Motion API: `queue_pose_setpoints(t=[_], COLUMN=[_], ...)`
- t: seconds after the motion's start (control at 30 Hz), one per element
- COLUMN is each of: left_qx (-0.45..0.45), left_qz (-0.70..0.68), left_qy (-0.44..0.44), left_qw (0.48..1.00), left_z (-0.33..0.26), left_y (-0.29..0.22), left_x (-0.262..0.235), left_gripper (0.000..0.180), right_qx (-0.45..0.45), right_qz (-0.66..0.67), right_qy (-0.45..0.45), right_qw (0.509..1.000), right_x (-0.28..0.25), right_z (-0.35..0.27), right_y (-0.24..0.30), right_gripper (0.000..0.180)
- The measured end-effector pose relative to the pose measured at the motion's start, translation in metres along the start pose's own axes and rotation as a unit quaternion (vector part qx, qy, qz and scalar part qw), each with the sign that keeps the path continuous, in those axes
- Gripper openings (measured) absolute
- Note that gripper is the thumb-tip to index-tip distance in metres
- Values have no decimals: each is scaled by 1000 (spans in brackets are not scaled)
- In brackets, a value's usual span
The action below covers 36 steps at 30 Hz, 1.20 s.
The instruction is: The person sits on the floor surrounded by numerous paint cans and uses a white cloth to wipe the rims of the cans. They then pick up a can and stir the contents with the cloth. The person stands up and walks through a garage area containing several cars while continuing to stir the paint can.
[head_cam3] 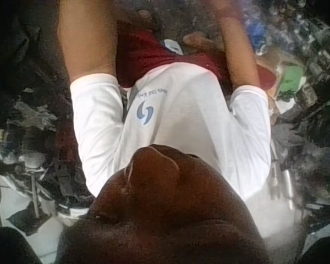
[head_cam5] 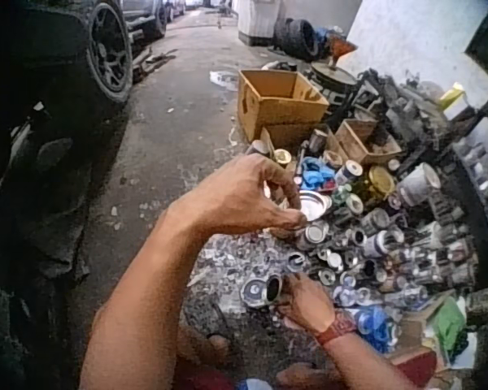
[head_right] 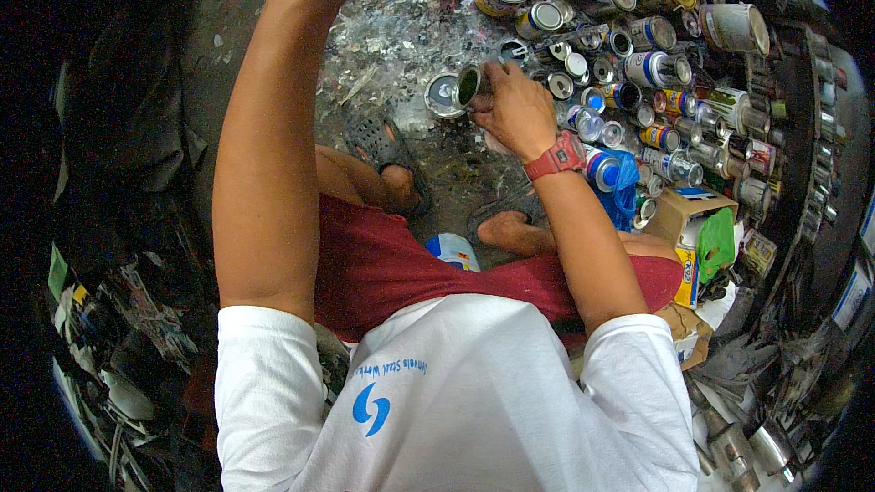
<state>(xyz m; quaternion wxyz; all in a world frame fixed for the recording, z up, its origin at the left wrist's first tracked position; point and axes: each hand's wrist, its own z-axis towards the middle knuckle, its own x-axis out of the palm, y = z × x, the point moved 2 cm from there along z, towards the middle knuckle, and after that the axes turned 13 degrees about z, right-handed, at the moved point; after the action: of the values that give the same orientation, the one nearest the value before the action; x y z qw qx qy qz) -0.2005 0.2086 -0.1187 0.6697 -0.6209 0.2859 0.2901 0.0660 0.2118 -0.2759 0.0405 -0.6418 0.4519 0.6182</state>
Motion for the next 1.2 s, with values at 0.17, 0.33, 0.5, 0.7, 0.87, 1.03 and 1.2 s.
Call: queue_pose_setpoints(t=[0.17, 0.33, 0.5, 0.7, 0.87, 1.03, 1.2], left_qx=[11, -3, -8, -4, -5, 1, -2], left_qz=[0, 6, 15, 7, 13, 12, 12], left_qy=[-5, 10, 10, 14, 17, 11, 12], left_qw=[1000, 1000, 1000, 1000, 1000, 1000, 1000], left_z=[2, -1, 0, 6, 5, 6, 5], left_y=[4, -9, -9, -1, -2, 2, 4], left_x=[3, -2, -1, 8, 6, 7, 7], left_gripper=[35, 36, 36, 35, 37, 37, 38], right_qx=[26, 7, 19, 4, 1, -13, -8], right_qz=[5, 11, 5, 14, 13, 1, -1], right_qy=[9, -14, 4, -5, -2, -10, -2], right_qw=[1000, 1000, 1000, 1000, 1000, 1000, 1000], right_x=[-1, 2, -3, 2, 0, 1, -1], right_z=[-1, -8, -13, -11, -7, -5, -3], right_y=[-1, -8, 0, -1, 3, 6, 10], right_gripper=[74, 63, 60, 55, 53, 53, 53])
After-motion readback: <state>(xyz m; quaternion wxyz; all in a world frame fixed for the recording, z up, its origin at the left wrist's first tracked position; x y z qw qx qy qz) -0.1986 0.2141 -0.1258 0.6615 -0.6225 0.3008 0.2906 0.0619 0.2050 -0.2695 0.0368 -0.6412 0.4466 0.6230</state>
